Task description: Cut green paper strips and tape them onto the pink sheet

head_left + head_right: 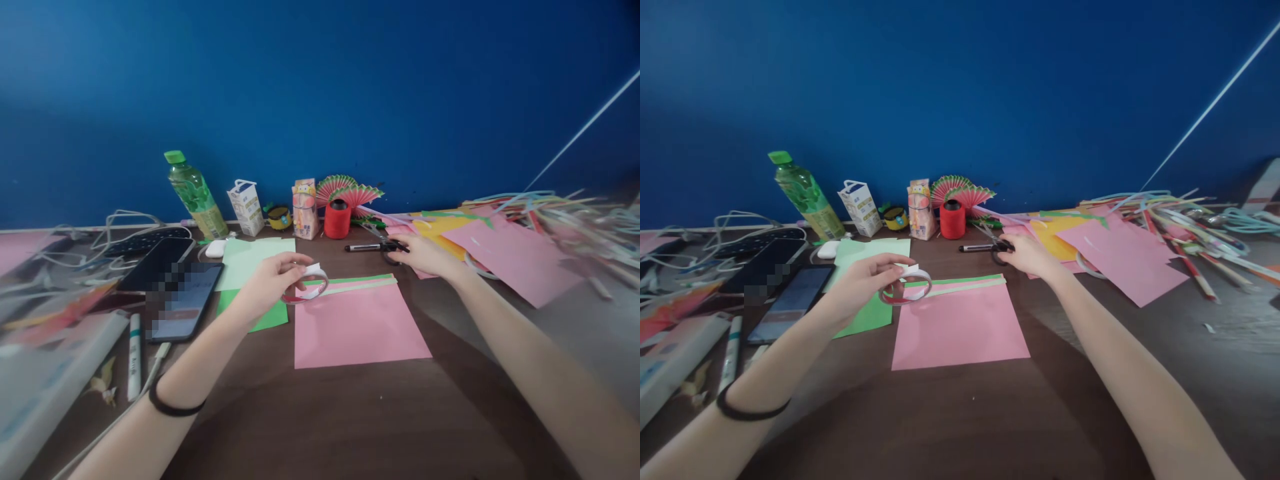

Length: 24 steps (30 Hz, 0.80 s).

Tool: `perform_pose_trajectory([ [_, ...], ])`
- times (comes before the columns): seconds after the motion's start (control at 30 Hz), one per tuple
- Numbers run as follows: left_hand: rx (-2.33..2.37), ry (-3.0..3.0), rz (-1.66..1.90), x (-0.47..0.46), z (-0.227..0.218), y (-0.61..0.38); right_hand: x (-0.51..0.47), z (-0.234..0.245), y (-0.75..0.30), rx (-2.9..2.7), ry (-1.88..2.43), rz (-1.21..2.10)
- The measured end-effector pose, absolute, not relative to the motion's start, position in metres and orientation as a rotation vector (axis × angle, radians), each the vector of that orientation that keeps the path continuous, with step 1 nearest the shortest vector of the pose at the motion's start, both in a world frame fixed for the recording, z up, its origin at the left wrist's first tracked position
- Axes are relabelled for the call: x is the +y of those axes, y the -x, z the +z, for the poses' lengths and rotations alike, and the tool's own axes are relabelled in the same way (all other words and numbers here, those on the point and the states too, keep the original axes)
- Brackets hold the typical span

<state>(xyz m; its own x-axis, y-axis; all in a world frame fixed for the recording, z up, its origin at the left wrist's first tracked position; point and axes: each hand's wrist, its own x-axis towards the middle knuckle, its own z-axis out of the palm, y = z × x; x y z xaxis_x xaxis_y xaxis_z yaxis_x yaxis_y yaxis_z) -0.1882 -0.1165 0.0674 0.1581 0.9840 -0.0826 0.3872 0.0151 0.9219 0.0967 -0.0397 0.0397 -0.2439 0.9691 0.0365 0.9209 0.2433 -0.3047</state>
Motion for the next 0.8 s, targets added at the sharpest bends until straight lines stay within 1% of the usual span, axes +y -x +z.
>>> perform_pose_trajectory([
  [0.2,1.165,-1.232,0.915,-0.111,0.060,0.189,-0.023,0.017,-0.122,-2.127,2.077,-0.149],
  [0.37,1.025,-1.028,0.877,-0.110,0.053,0.190,-0.030,0.011,-0.128,-2.120,2.248,-0.255],
  [0.47,0.974,-0.952,0.855,-0.113,0.053,0.187,-0.034,0.016,-0.121,-2.115,2.231,-0.342],
  [0.57,0.934,-0.917,0.866,-0.117,0.055,0.183,-0.036,0.025,-0.108,-2.151,2.014,-0.259],
  [0.7,0.921,-0.889,0.913,-0.120,0.055,0.178,-0.052,0.045,-0.078,-2.237,1.416,0.117],
  [0.8,0.932,-0.896,0.953,-0.121,0.053,0.175,-0.079,0.059,-0.053,-2.202,1.110,0.292],
])
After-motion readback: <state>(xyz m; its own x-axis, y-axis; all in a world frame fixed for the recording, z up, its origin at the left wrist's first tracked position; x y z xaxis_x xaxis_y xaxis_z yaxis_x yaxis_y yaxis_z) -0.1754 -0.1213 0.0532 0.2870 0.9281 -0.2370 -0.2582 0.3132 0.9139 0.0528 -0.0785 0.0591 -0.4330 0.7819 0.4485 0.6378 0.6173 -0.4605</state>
